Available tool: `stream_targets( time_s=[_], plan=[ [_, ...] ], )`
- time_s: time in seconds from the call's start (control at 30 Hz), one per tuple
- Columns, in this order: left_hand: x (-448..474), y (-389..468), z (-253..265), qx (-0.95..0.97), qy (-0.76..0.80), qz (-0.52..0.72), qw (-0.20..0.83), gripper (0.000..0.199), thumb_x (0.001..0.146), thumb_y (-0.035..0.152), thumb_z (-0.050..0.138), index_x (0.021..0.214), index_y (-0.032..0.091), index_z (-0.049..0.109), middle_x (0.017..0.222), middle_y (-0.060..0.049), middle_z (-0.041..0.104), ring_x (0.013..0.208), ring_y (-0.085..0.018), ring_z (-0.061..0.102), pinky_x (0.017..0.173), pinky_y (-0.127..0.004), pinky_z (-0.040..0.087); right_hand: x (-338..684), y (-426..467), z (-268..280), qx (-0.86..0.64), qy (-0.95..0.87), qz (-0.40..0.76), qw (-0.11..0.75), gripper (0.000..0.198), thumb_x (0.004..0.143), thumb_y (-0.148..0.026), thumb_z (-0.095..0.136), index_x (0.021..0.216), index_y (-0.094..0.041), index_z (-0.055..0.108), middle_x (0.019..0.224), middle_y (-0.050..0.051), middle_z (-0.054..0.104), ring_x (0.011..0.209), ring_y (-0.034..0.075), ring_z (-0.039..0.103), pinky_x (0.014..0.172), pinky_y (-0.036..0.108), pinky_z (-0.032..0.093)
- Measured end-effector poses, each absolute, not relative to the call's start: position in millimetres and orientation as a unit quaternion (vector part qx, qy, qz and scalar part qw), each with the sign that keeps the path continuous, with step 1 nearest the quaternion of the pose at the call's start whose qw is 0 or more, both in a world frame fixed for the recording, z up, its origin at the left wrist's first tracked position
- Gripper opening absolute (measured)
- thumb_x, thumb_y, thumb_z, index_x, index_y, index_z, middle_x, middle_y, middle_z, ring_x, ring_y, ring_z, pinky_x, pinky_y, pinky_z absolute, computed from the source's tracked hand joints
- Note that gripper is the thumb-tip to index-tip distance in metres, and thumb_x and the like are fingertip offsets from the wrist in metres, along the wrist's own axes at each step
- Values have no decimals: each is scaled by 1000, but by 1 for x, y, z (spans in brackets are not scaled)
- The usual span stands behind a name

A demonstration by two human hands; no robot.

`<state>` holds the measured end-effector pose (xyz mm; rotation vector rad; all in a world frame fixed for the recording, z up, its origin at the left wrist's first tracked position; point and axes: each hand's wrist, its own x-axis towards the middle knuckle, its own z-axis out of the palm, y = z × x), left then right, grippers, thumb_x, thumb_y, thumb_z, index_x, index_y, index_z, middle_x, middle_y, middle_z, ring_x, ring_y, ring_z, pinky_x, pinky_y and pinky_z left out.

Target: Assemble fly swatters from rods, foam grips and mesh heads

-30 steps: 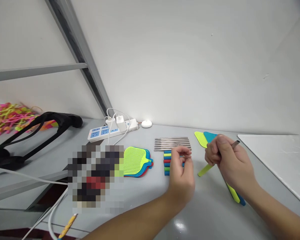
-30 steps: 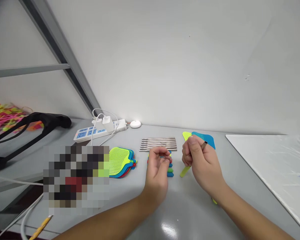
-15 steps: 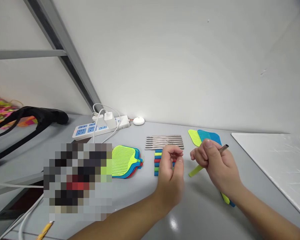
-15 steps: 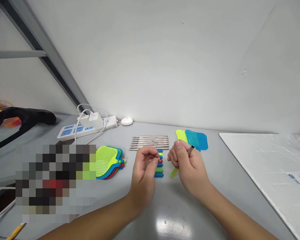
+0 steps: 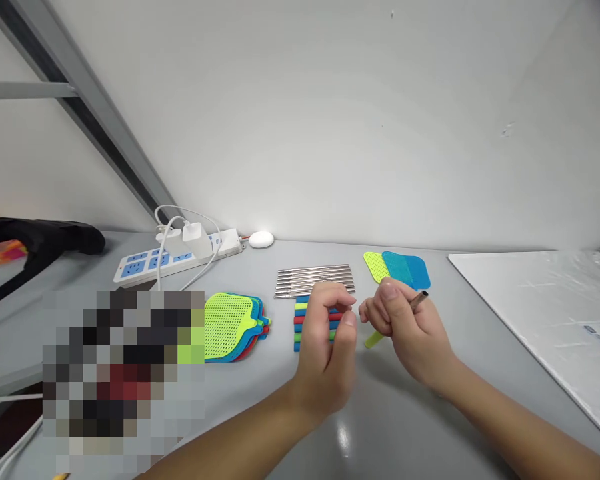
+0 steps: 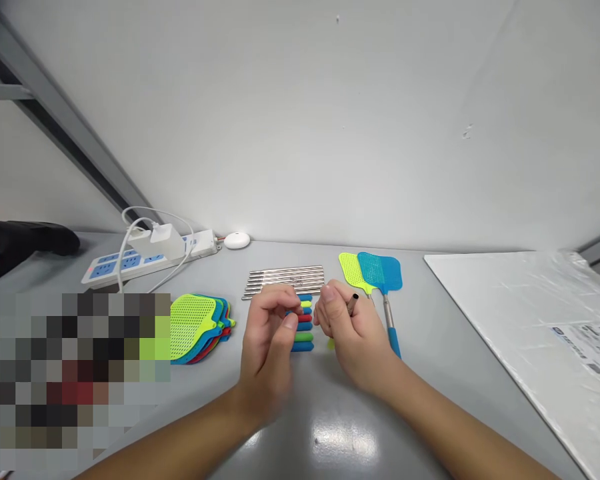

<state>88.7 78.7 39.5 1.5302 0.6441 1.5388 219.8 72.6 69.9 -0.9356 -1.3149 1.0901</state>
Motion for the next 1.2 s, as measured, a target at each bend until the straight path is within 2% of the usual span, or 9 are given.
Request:
stream_targets(
  time_s=[0.23,0.47,0.67,0.83,0.9,0.97,1.07,1.2],
  plan=[
    [87,78,43,641,243,607,402,15,99,23,39,104,23,54,100,-6,49,93,-20,51,82,-38,45,222,73,71,-404,-561,475,544,43,101,-44,41,64,-23,33,54,-8,26,51,11,28,55,28,32],
    [85,80,48,621,266,618,403,17,99,22,37,100,25,54,98,-4,49,92,-18,49,79,-33,43,223,73,73,-396,-584,505,498,43,100,-47,41,64,-23,36,56,-7,32,54,13,50,59,30,36],
    [86,80,47,631,273,604,404,20,100,22,37,103,26,56,100,-3,49,90,-18,51,79,-34,45,224,78,76,-389,-590,498,503,46,100,-48,39,62,-23,31,55,-8,27,51,13,54,57,28,35],
    [85,79,52,641,243,577,444,21,101,28,38,112,28,56,114,-4,50,72,-13,54,68,-32,49,219,77,81,-399,-607,500,471,42,100,-49,38,67,-23,39,57,-5,44,56,12,50,58,27,37],
    [83,81,56,629,276,577,441,23,100,32,42,120,30,53,120,-6,50,84,-16,56,73,-33,50,217,74,83,-409,-618,492,457,41,100,-49,39,69,-22,41,59,-5,46,57,12,48,58,26,37],
    [81,83,59,641,309,576,402,29,99,36,45,127,32,50,125,-6,50,102,-20,54,85,-36,48,216,71,83,-420,-628,476,449,42,99,-49,42,68,-22,43,60,-4,47,58,11,45,57,26,36],
    [77,86,59,670,315,563,369,29,99,39,44,127,31,49,126,-6,49,109,-22,49,92,-39,44,217,66,85,-403,-605,480,491,42,99,-48,44,67,-21,43,59,-4,47,58,11,44,59,27,37],
    [76,82,53,749,305,465,361,21,99,36,41,115,26,49,109,-6,53,99,-21,50,83,-37,44,223,66,95,-331,-460,524,636,44,99,-48,44,64,-22,40,52,-8,31,50,10,38,65,29,44]
  ],
)
